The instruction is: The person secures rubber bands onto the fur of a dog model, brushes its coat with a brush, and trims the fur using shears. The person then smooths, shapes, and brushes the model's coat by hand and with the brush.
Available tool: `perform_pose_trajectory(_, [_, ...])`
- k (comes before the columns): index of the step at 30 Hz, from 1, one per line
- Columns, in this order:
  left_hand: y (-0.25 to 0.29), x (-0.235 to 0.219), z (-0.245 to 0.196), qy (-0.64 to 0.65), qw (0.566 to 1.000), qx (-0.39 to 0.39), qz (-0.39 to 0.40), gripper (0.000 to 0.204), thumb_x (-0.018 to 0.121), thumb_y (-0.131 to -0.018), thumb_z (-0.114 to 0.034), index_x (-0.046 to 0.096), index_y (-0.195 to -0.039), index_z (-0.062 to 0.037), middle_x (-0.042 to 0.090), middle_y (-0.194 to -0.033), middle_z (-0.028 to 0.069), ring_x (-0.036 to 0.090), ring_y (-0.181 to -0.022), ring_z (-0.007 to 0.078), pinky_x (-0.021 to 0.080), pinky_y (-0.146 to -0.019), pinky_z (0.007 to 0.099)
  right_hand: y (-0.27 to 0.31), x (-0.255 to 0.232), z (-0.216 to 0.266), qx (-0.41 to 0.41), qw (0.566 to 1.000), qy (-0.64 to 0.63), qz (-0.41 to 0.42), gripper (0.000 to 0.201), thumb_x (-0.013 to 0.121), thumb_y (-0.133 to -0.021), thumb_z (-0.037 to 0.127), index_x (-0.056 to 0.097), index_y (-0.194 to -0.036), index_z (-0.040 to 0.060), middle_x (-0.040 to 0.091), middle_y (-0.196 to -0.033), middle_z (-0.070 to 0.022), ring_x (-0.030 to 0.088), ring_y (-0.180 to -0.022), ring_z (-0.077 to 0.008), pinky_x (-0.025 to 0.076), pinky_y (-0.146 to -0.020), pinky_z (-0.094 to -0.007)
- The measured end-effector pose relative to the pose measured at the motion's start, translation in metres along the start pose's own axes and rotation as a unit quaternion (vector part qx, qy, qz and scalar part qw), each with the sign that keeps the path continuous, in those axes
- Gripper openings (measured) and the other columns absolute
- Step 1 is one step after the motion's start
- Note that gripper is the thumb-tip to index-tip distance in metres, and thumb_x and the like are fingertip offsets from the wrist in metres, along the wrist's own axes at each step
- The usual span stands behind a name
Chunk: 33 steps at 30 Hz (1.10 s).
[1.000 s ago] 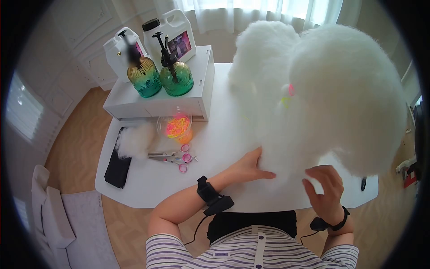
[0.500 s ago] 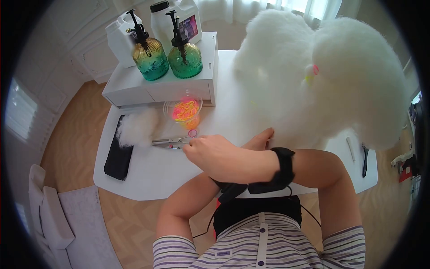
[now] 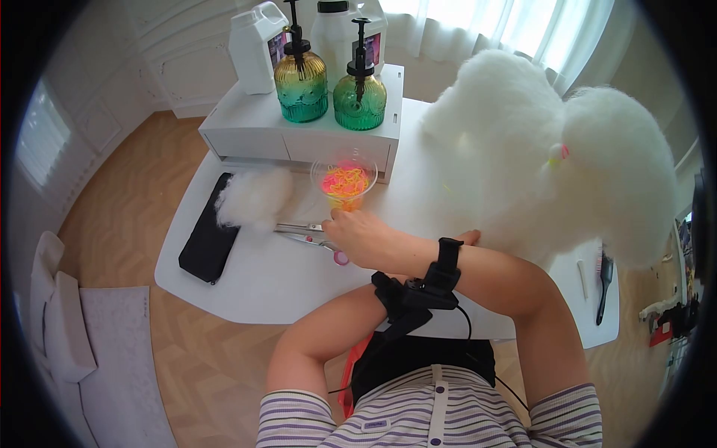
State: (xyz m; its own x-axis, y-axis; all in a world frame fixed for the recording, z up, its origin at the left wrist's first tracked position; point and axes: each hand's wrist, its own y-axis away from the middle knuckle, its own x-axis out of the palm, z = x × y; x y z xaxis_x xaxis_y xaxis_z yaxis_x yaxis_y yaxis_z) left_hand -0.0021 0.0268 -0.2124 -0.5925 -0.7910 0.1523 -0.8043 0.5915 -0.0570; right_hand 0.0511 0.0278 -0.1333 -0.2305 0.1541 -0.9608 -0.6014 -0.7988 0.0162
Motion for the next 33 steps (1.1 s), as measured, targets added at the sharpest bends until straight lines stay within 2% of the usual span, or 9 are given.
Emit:
perform_pose_trajectory(5, [-0.005,0.002,-0.002,0.043,0.999,-0.018,-0.009,0.046,0.074,-0.071,-0.013,0.047,-0.107,-0.0019,0.054,-0.087,0.0054,0.049,-0.078,0.0148,0.042,-0.071,0.0282,-0.003,-0.006,-0.002,0.009,0.998,0.001,0.057,0.015,0.056,-0.073,-0.003,0.056,-0.088,-0.0073,0.058,-0.086,-0.0221,0.060,-0.076,-0.0375,0.049,-0.064,-0.0427])
perform_pose_trajectory(11, [-0.015,0.005,-0.004,0.094,0.994,-0.043,-0.023,0.044,0.074,-0.071,-0.013,0.047,-0.104,-0.0015,0.053,-0.085,0.0059,0.048,-0.076,0.0151,0.042,-0.070,0.0287,-0.002,-0.012,-0.002,0.012,0.998,-0.010,-0.057,0.015,0.059,-0.077,0.004,0.057,-0.088,-0.0058,0.059,-0.086,-0.0220,0.060,-0.081,-0.0371,0.048,-0.065,-0.0431])
perform_pose_trajectory(13, [-0.015,0.002,-0.005,0.109,0.992,-0.052,-0.029,0.044,0.074,-0.071,-0.013,0.047,-0.104,-0.0014,0.053,-0.084,0.0061,0.048,-0.076,0.0153,0.042,-0.069,0.0288,-0.005,-0.009,-0.004,0.006,0.998,-0.053,0.028,0.017,0.060,-0.077,0.004,0.056,-0.090,-0.0051,0.059,-0.085,-0.0209,0.060,-0.081,-0.0360,0.048,-0.064,-0.0419])
perform_pose_trajectory(16, [-0.017,0.002,-0.006,0.133,0.988,-0.065,-0.035,0.043,0.074,-0.071,-0.014,0.046,-0.102,-0.0012,0.053,-0.084,0.0064,0.048,-0.075,0.0155,0.042,-0.068,0.0290,-0.003,-0.006,-0.002,-0.008,0.993,-0.075,0.088,0.017,0.061,-0.075,0.004,0.054,-0.088,-0.0050,0.059,-0.082,-0.0192,0.061,-0.081,-0.0335,0.049,-0.063,-0.0402])
perform_pose_trajectory(17, [-0.013,0.002,-0.005,0.141,0.987,-0.070,-0.037,0.043,0.074,-0.071,-0.014,0.046,-0.102,-0.0011,0.053,-0.083,0.0064,0.048,-0.075,0.0155,0.042,-0.068,0.0291,-0.001,-0.006,0.001,-0.008,0.993,-0.076,0.088,0.017,0.061,-0.075,0.004,0.054,-0.088,-0.0050,0.059,-0.082,-0.0192,0.061,-0.081,-0.0335,0.049,-0.063,-0.0402])
perform_pose_trajectory(19, [-0.016,0.002,-0.007,0.154,0.984,-0.079,-0.041,0.043,0.074,-0.072,-0.014,0.046,-0.101,-0.0010,0.053,-0.083,0.0066,0.047,-0.074,0.0157,0.042,-0.068,0.0293,0.004,-0.006,0.006,-0.023,0.998,0.052,0.034,0.016,0.062,-0.073,0.003,0.054,-0.084,-0.0044,0.059,-0.078,-0.0170,0.062,-0.080,-0.0308,0.049,-0.061,-0.0378])
perform_pose_trajectory(22, [-0.019,-0.004,-0.011,0.174,0.979,-0.095,-0.046,0.042,0.074,-0.072,-0.014,0.046,-0.100,-0.0007,0.052,-0.082,0.0069,0.047,-0.073,0.0158,0.042,-0.067,0.0295,0.011,-0.008,0.011,-0.023,0.995,0.101,0.006,0.016,0.061,-0.072,0.003,0.055,-0.085,-0.0041,0.059,-0.077,-0.0158,0.063,-0.077,-0.0299,0.049,-0.060,-0.0369])
perform_pose_trajectory(28, [-0.029,-0.003,-0.015,0.215,0.967,-0.127,-0.049,0.041,0.074,-0.072,-0.015,0.046,-0.097,-0.0003,0.052,-0.080,0.0074,0.046,-0.072,0.0162,0.041,-0.065,0.0299,0.012,-0.008,0.010,-0.018,0.994,0.103,0.036,0.011,0.061,-0.070,0.001,0.058,-0.079,-0.0038,0.061,-0.073,-0.0161,0.064,-0.070,-0.0310,0.050,-0.057,-0.0380])
perform_pose_trajectory(33, [-0.039,0.002,-0.016,0.244,0.955,-0.161,-0.038,0.040,0.074,-0.072,-0.015,0.045,-0.095,0.0000,0.051,-0.079,0.0078,0.046,-0.070,0.0166,0.041,-0.064,0.0303,0.016,-0.008,0.009,-0.017,0.997,0.081,0.000,0.007,0.059,-0.066,-0.002,0.060,-0.073,-0.0040,0.062,-0.073,-0.0168,0.064,-0.070,-0.0316,0.050,-0.056,-0.0381])
